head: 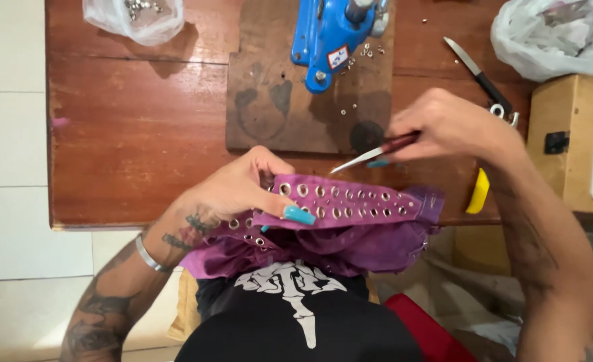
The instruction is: Setting metal grommets into a purple leather strap using a manual hand press and hand tools
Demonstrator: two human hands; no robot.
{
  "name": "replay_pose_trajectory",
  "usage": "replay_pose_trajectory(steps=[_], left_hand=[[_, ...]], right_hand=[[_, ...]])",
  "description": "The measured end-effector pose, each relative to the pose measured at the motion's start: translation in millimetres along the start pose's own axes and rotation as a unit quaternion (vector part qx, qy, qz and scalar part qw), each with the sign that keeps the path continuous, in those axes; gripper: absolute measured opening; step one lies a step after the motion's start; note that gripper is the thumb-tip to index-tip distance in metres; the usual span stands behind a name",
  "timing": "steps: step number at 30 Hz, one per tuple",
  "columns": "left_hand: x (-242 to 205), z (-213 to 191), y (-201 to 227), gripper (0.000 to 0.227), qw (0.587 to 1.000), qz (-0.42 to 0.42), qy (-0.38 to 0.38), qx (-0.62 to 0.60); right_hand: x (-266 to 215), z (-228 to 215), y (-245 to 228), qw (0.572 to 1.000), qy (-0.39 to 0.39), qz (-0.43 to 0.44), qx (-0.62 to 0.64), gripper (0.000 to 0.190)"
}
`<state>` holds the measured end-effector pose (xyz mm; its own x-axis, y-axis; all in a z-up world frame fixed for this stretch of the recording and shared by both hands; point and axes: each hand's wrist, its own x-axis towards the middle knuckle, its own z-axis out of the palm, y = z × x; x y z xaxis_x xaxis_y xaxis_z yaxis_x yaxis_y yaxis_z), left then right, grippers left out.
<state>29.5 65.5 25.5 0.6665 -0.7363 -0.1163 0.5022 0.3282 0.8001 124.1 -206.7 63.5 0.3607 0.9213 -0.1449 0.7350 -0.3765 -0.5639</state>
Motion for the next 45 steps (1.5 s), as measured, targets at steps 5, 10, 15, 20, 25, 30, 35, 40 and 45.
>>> replay_pose_trajectory(steps=[5, 10, 15, 20, 25, 30, 35, 40, 45], left_hand=[[-10, -10, -39, 0.017, 0.993, 0.051, 0.033, -0.103], [0, 39, -16, 0.024, 0.864, 0.116, 0.396, -0.288], [4, 29, -38, 0.026, 0.865, 0.112, 0.448, -0.196], [-3, 31, -39, 0.025, 0.856, 0.117, 0.491, -0.109], [-8, 35, -37, 0.016, 0.863, 0.093, 0.491, -0.073], [-8, 50, -10, 0.011, 0.866, 0.085, 0.49, -0.053], [-7, 56, 1, 0.008, 0.881, 0.077, 0.466, -0.024], [-11, 53, 8, 0.003, 0.911, 0.079, 0.403, 0.029], [-12, 54, 8, 0.007, 0.917, 0.048, 0.365, 0.154]], right_hand=[[-67, 38, 12, 0.94, 0.116, 0.259, -0.191, 0.013], [-68, 101, 16, 0.697, 0.202, 0.493, -0.48, 0.026], [-41, 88, 0, 0.705, 0.212, 0.498, -0.459, 0.028], [-24, 76, 2, 0.703, 0.234, 0.493, -0.456, 0.035], [21, 67, 11, 0.828, 0.198, 0.274, -0.448, 0.016], [41, 63, 14, 0.849, 0.183, 0.207, -0.451, 0.023], [39, 70, 32, 0.856, 0.173, 0.157, -0.461, 0.016], [30, 52, 15, 0.909, 0.253, 0.11, -0.314, 0.017], [13, 57, -33, 0.944, 0.323, -0.036, -0.049, 0.013]])
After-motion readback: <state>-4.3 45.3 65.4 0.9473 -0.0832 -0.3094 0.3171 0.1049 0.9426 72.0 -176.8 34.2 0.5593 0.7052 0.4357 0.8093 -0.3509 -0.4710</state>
